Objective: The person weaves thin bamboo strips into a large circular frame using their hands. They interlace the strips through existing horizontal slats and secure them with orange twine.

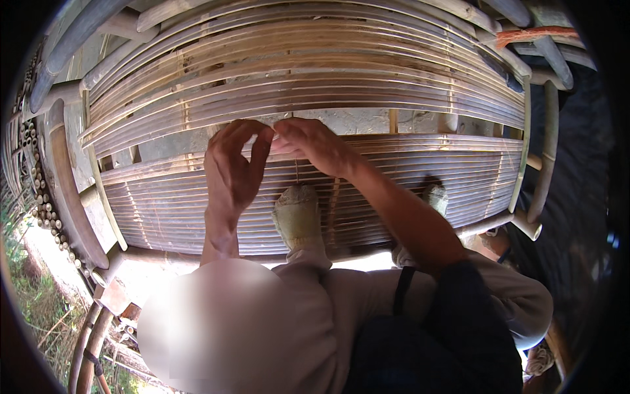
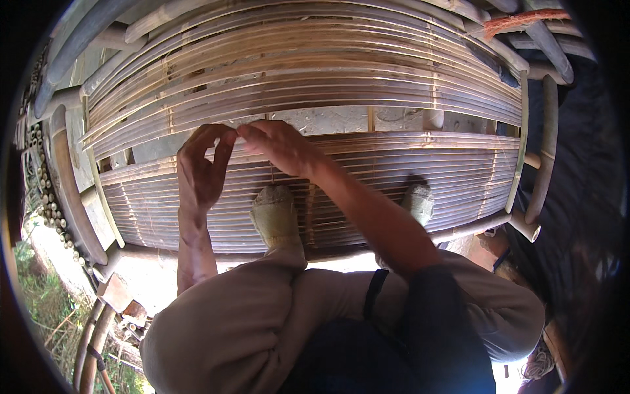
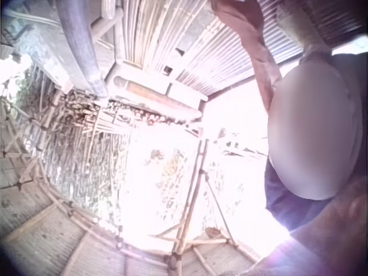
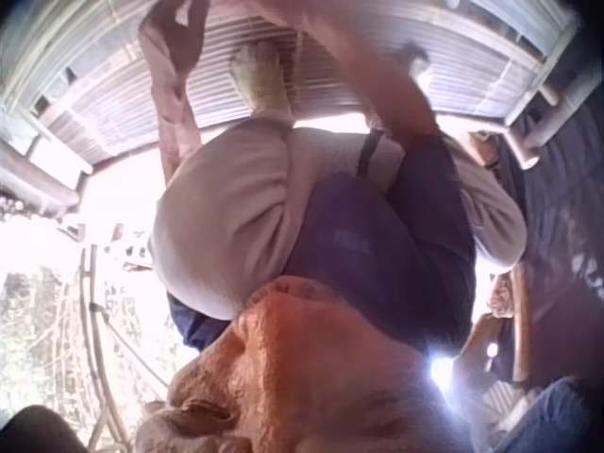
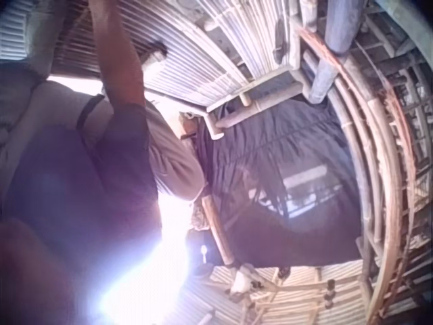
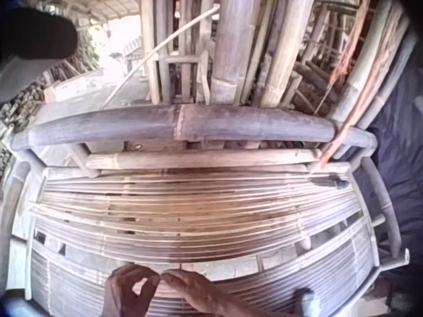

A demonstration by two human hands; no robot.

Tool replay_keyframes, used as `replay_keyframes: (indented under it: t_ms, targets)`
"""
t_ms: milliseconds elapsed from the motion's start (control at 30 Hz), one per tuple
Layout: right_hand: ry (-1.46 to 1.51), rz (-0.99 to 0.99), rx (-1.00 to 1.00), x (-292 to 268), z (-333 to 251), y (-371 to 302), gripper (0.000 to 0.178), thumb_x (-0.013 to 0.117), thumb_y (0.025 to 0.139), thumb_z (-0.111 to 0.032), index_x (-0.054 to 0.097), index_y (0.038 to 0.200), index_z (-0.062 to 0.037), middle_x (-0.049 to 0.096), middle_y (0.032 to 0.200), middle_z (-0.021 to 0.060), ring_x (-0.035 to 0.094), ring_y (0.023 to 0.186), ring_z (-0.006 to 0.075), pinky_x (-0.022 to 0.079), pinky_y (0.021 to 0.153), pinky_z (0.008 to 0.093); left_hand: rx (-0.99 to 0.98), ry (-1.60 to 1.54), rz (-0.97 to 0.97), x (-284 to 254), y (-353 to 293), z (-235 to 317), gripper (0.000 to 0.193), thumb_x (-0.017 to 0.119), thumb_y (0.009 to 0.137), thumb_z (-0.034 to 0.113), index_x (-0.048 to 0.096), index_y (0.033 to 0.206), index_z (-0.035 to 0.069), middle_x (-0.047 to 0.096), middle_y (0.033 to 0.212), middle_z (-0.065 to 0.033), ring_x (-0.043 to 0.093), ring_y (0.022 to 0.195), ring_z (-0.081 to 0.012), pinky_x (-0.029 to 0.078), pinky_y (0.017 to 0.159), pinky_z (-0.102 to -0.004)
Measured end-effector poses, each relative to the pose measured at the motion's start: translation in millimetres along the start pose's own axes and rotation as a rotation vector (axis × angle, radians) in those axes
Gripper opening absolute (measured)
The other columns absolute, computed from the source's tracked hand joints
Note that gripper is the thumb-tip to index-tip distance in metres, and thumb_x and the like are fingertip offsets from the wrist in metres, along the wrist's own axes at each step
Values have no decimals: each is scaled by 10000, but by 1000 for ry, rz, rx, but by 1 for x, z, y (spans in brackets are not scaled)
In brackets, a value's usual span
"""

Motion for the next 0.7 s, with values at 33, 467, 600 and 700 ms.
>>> replay_keyframes:
  t_ms: [33, 467, 600, 700]
  targets:
    - [-286, 11, 74, -8, -3, -9, 586, 540, 1014, -437, 549, 1255, 98, 692, 1099, 265, 716, 962, 331, 565, 864, 407, -56, 7, -18, 4, -1, -14, 171, 650, 937, 178, 712, 985, 26, 720, 931, -160, 684, 860, -350, 521, 778, -415]
    - [-1159, -245, 385, -50, -12, -73, 327, 671, 891, -234, 673, 1061, 45, 728, 821, 186, 723, 763, 297, 577, 740, 379, -16, 54, -388, 101, -30, -110, 366, 504, 1005, 262, 562, 1351, 160, 722, 1122, -45, 699, 981, -281, 360, 960, -639]
    - [-781, -983, 792, -26, 58, -215, 370, 568, 967, -350, 722, 963, -14, 745, 873, 141, 713, 771, 245, 567, 747, 390, 15, 264, -548, 104, -27, -90, 304, 493, 996, 238, 637, 1260, 195, 701, 1135, -19, 698, 914, -258, 413, 893, -605]
    - [-422, -1066, 743, 17, 39, -218, 404, 501, 1030, -368, 693, 1091, -18, 741, 982, 148, 708, 869, 221, 558, 774, 366, 220, 420, -567, 118, -30, -84, 248, 504, 975, 215, 675, 1154, 214, 695, 1110, -25, 700, 893, -244, 472, 739, -574]
Point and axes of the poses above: each hand's wrist, its own y-axis towards the middle knuckle, its own x-axis out of the palm, z = x × y, the point moved 9 cm from there along y, towards the middle knuckle
